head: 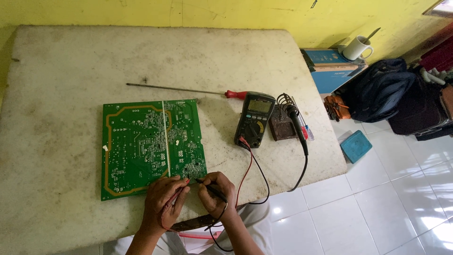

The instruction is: A person uses a digital multimeter to test various points on a green circuit board for diagnostic purposes.

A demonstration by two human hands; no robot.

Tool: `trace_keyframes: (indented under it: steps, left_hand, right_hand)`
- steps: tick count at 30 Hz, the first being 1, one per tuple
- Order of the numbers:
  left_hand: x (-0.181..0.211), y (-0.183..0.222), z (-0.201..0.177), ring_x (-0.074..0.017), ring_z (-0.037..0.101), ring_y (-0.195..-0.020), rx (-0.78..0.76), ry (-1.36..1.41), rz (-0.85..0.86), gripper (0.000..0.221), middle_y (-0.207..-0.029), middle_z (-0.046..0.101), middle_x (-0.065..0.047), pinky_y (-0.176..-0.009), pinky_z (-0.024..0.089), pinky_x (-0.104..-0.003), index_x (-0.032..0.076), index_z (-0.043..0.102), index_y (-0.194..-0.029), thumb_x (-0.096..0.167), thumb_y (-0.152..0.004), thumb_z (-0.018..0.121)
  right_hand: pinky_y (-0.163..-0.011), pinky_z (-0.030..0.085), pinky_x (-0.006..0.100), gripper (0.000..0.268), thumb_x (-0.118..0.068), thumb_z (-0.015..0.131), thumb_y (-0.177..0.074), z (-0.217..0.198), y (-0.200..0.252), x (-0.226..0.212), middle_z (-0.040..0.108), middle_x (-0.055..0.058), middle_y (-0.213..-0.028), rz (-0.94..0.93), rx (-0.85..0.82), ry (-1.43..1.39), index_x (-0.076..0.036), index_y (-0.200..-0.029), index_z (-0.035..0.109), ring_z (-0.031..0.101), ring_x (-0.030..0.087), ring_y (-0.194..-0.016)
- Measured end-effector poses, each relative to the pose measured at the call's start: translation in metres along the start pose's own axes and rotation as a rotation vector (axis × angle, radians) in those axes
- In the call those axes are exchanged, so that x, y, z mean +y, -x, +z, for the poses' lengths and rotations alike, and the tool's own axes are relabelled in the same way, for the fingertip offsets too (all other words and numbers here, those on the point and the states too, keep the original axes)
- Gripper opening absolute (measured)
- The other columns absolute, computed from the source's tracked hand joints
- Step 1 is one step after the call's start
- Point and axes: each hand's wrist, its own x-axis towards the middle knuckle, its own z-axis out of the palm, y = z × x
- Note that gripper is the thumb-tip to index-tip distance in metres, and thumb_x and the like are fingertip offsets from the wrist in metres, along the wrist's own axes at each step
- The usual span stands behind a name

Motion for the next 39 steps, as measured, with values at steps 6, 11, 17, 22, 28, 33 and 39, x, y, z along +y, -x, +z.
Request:
trace_keyframes:
  steps: [6, 11, 17, 22, 28, 33, 39]
  left_hand:
    - [0.003, -0.005, -0.001, -0.0255, 0.069, -0.100, 0.014, -0.013, 0.041, 0.019, -0.104, 0.075, -0.004, -0.093, 0.050, -0.041, 0.014, 0.073, -0.109, 0.027, -0.098, 0.065]
    - [0.008, -0.007, -0.006, -0.0252, 0.070, -0.103, 0.018, 0.000, 0.035, 0.017, -0.107, 0.075, -0.004, -0.096, 0.049, -0.041, 0.013, 0.071, -0.110, 0.023, -0.098, 0.066]
    - [0.005, -0.002, -0.001, -0.0235, 0.070, -0.107, 0.010, 0.033, -0.017, 0.017, -0.109, 0.077, -0.001, -0.100, 0.047, -0.043, 0.014, 0.071, -0.110, 0.023, -0.097, 0.069]
    - [0.009, -0.006, -0.004, -0.0248, 0.071, -0.106, 0.030, 0.054, -0.003, 0.016, -0.109, 0.077, -0.002, -0.098, 0.048, -0.042, 0.013, 0.071, -0.111, 0.020, -0.097, 0.070]
    - [0.007, -0.004, -0.001, -0.0237, 0.070, -0.106, 0.031, 0.018, 0.000, 0.016, -0.107, 0.076, -0.002, -0.099, 0.046, -0.041, 0.014, 0.071, -0.111, 0.022, -0.097, 0.070]
    - [0.006, -0.004, 0.000, -0.0227, 0.070, -0.105, 0.045, 0.000, 0.019, 0.016, -0.104, 0.075, -0.002, -0.099, 0.048, -0.040, 0.014, 0.072, -0.110, 0.020, -0.096, 0.071]
    - [0.008, -0.006, -0.003, -0.0241, 0.070, -0.104, 0.044, 0.019, 0.006, 0.018, -0.106, 0.075, -0.005, -0.097, 0.049, -0.040, 0.014, 0.072, -0.113, 0.020, -0.096, 0.072]
  right_hand:
    - [-0.063, 0.054, 0.025, 0.008, -0.013, 0.070, -0.080, -0.001, 0.002, 0.012, 0.074, 0.004, -0.087, 0.047, -0.014, 0.000, -0.013, -0.086, 0.064, 0.068, 0.012, -0.070]
    - [-0.063, 0.053, 0.024, 0.008, -0.012, 0.070, -0.084, -0.002, 0.000, 0.003, 0.071, 0.005, -0.087, -0.054, -0.034, 0.012, -0.012, -0.087, 0.062, 0.067, 0.012, -0.072]
    - [-0.060, 0.049, 0.024, 0.011, -0.008, 0.069, -0.086, 0.001, 0.001, 0.006, 0.066, 0.003, -0.085, -0.056, -0.034, -0.032, -0.011, -0.089, 0.059, 0.061, 0.011, -0.067]
    - [-0.062, 0.050, 0.023, 0.011, -0.008, 0.070, -0.087, 0.001, 0.001, 0.002, 0.068, 0.004, -0.088, -0.061, -0.012, -0.009, -0.011, -0.089, 0.059, 0.062, 0.010, -0.070]
    - [-0.062, 0.048, 0.024, 0.011, -0.007, 0.069, -0.088, 0.000, -0.001, -0.002, 0.064, 0.005, -0.087, -0.110, -0.033, -0.035, -0.011, -0.089, 0.059, 0.059, 0.011, -0.070]
    - [-0.067, 0.055, 0.025, 0.011, -0.006, 0.069, -0.083, -0.001, -0.001, 0.000, 0.070, 0.007, -0.090, -0.101, -0.029, 0.016, -0.011, -0.088, 0.060, 0.068, 0.013, -0.075]
    - [-0.067, 0.055, 0.025, 0.010, -0.007, 0.069, -0.082, 0.000, -0.002, 0.003, 0.070, 0.005, -0.087, -0.108, -0.009, 0.050, -0.012, -0.087, 0.062, 0.068, 0.013, -0.074]
